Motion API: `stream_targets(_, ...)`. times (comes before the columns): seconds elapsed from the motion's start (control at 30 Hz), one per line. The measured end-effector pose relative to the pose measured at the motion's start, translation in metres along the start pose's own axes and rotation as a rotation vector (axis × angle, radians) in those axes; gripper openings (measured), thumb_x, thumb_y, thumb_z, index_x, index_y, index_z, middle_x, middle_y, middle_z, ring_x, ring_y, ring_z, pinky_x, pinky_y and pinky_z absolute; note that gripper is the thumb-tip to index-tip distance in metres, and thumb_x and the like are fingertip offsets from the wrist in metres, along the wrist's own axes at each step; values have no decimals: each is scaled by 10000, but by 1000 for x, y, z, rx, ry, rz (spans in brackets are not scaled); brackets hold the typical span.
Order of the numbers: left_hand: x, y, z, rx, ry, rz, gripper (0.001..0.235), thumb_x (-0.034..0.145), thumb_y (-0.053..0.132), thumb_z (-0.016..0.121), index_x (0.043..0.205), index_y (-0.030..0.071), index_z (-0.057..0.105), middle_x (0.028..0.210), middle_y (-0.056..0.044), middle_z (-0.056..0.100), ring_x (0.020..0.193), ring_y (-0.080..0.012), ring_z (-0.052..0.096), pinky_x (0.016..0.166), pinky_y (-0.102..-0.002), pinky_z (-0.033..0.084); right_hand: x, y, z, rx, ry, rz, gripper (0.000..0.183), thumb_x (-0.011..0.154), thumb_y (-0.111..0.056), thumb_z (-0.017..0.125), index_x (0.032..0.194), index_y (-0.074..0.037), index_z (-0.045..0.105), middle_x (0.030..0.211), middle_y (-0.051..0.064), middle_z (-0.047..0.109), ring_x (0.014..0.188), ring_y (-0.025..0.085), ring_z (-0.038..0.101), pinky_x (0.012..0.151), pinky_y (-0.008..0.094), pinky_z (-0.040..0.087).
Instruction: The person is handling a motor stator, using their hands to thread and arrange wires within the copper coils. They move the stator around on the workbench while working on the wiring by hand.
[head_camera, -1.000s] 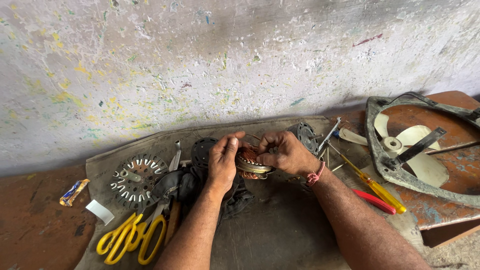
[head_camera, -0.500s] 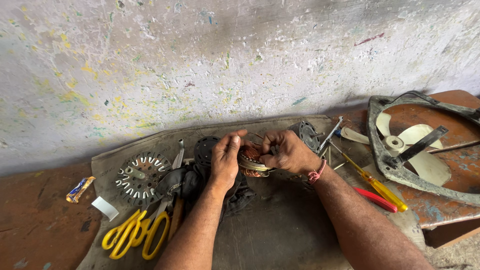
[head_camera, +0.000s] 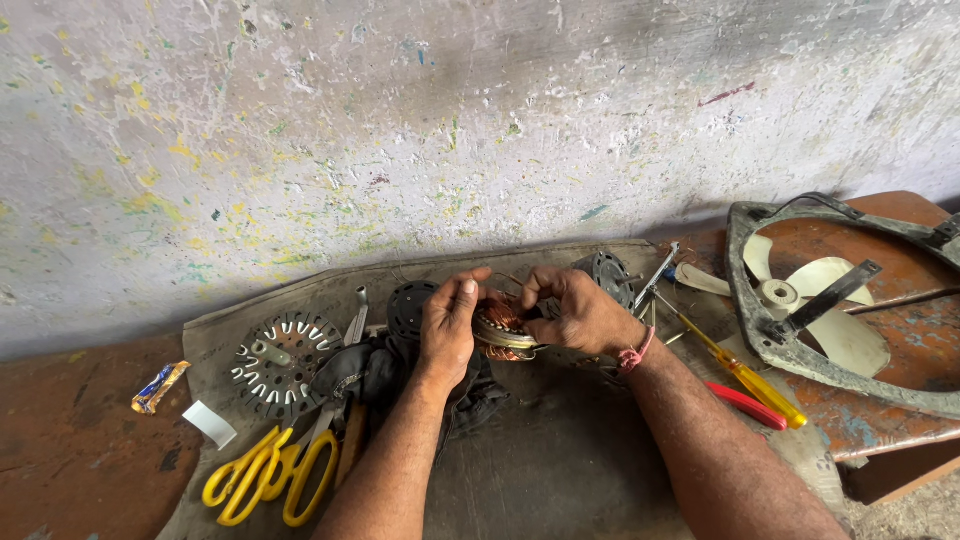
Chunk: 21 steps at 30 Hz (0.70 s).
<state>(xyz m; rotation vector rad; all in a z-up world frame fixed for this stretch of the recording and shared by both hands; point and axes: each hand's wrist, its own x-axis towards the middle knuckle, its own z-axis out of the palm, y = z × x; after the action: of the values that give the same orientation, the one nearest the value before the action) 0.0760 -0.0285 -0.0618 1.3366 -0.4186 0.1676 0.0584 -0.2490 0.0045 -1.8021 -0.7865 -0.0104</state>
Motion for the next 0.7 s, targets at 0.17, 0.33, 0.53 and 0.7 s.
stream_targets(0.17, 0, 0, -1, 10, 12, -10, 375, 1083, 364, 534, 1267, 79, 692, 974, -55, 751, 943, -134, 688, 874, -310, 576, 1, -3, 6, -128, 82, 79, 259, 687, 3, 829, 829, -67, 624, 766, -8, 644, 736, 115, 611, 641, 307, 510)
stream_targets(0.33, -1, 1, 0, -9, 0, -8, 381, 1086, 371, 536, 1270, 75, 689, 986, -60, 756, 953, -141, 693, 878, -315, 576, 0, 0, 9, -172, 149, 4, 246, 706, -29, 836, 779, -69, 605, 713, -14, 638, 679, 110, 610, 600, 299, 510)
stream_targets(0.53, -1, 4, 1, 21, 7, -31, 383, 1078, 371, 530, 1272, 81, 687, 980, -62, 760, 955, -145, 703, 882, -325, 585, -2, 5, 8, -21, 129, 64, 186, 786, -6, 797, 780, -73, 623, 728, -11, 665, 691, 90, 632, 613, 278, 533)
stream_targets(0.7, -1, 4, 1, -3, 15, -55, 394, 1073, 375, 536, 1274, 70, 684, 969, -67, 756, 940, -150, 704, 872, -330, 591, -3, 5, 3, 272, 103, 117, 114, 863, -15, 701, 927, -69, 623, 878, -7, 738, 818, 67, 679, 715, 254, 572)
